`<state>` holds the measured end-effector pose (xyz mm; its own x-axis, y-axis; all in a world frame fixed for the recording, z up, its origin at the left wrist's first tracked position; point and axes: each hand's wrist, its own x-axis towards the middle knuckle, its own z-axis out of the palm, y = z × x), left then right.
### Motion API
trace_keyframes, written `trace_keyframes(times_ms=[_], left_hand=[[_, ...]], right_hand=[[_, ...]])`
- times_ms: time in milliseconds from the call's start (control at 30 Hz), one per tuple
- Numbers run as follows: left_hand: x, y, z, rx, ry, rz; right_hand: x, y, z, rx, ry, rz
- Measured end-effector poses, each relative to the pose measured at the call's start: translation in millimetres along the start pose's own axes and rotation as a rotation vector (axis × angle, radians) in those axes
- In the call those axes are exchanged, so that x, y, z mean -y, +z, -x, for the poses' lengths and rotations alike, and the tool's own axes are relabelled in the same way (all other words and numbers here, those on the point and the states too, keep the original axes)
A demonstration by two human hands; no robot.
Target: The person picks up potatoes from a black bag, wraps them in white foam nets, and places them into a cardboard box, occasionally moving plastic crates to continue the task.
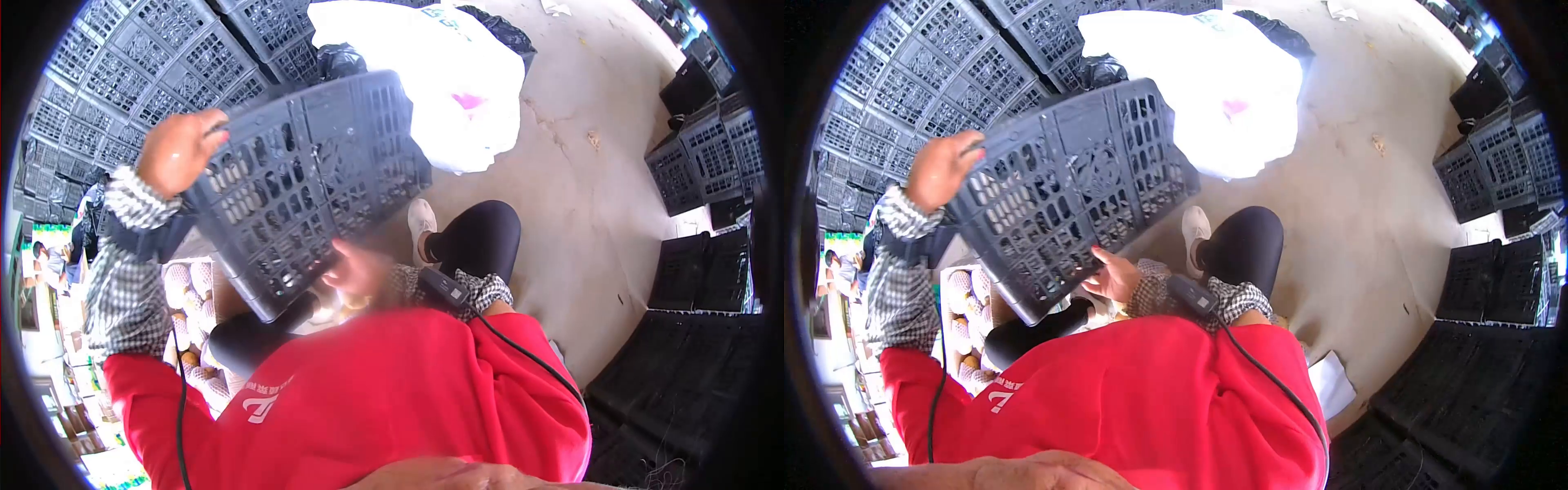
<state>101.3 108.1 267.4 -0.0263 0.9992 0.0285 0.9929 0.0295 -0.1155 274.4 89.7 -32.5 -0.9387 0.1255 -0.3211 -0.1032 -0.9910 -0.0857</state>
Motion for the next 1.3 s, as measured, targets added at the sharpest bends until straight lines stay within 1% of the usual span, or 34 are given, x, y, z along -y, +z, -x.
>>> trace_keyframes(times_ms=[33,67,100,133,200,267,300,400,467,500,533,600,633,733,767,833,867,900,967,1067,1100,1133,1167,1200,1233,1267,1300], left_hand=[[-11,-21,4,-0.056,0.041,-0.079],[-24,-43,9,-0.112,0.084,-0.159],[-35,-66,15,-0.108,0.092,-0.215],[-46,-89,20,-0.104,0.097,-0.272],[-67,-126,33,-0.164,0.119,-0.394],[-76,-149,53,-0.304,0.217,-0.586],[-86,-161,63,-0.233,0.101,-0.578],[-144,-197,84,-0.088,0.056,-0.874],[-127,-197,104,-0.314,0.063,-0.643],[-122,-204,114,-0.317,0.021,-0.640],[-125,-209,119,-0.321,-0.022,-0.636],[-164,-233,121,-0.113,-0.199,-0.840],[-157,-239,126,-0.114,-0.150,-0.899],[-141,-245,134,-0.123,-0.139,-0.900],[-142,-241,138,-0.117,-0.195,-0.882],[-102,-220,157,-0.377,-0.113,-0.723],[-87,-210,164,-0.414,-0.092,-0.689],[-81,-205,168,-0.421,-0.068,-0.697],[-71,-201,171,-0.452,-0.004,-0.715],[-56,-207,185,-0.532,0.148,-0.747],[-46,-209,186,-0.570,0.216,-0.750],[-39,-211,184,-0.605,0.296,-0.762],[-42,-210,170,-0.638,0.361,-0.795],[-58,-208,156,-0.660,0.371,-0.857],[-113,-205,143,-0.642,0.264,-1.020],[-169,-202,130,-0.611,0.162,-1.186],[-149,-199,97,-0.697,0.359,-0.904]], right_hand=[[0,3,0,0.050,0.091,-0.107],[-1,24,5,0.114,0.094,-0.115],[-3,39,4,0.184,0.095,-0.120],[-8,31,-17,0.441,0.132,-0.094],[-11,63,-14,0.561,0.120,-0.058],[-15,90,-15,0.636,0.190,-0.052],[-17,103,-16,0.656,0.223,-0.054],[-30,136,-17,0.698,0.285,-0.030],[-39,160,-13,0.687,0.315,0.004],[-44,169,-13,0.721,0.286,0.067],[-50,175,-15,0.751,0.308,0.083],[-59,187,-12,0.769,0.340,0.112],[-62,191,-7,0.766,0.366,0.120],[-67,194,-4,0.774,0.385,0.155],[-68,191,-5,0.766,0.399,0.143],[-74,188,-9,0.716,0.393,0.114],[-76,185,-11,0.688,0.385,0.100],[-77,181,-12,0.725,0.353,0.064],[-75,179,-8,0.722,0.307,0.071],[-84,174,-9,0.698,0.229,0.039],[-78,170,-6,0.652,0.162,0.044],[-65,165,14,0.612,0.101,0.049],[-44,156,38,0.663,0.019,0.058],[-23,142,42,0.616,-0.039,0.056],[5,125,58,0.652,-0.059,0.072],[23,116,75,0.588,-0.196,-0.005],[44,100,86,0.604,-0.271,-0.060]])
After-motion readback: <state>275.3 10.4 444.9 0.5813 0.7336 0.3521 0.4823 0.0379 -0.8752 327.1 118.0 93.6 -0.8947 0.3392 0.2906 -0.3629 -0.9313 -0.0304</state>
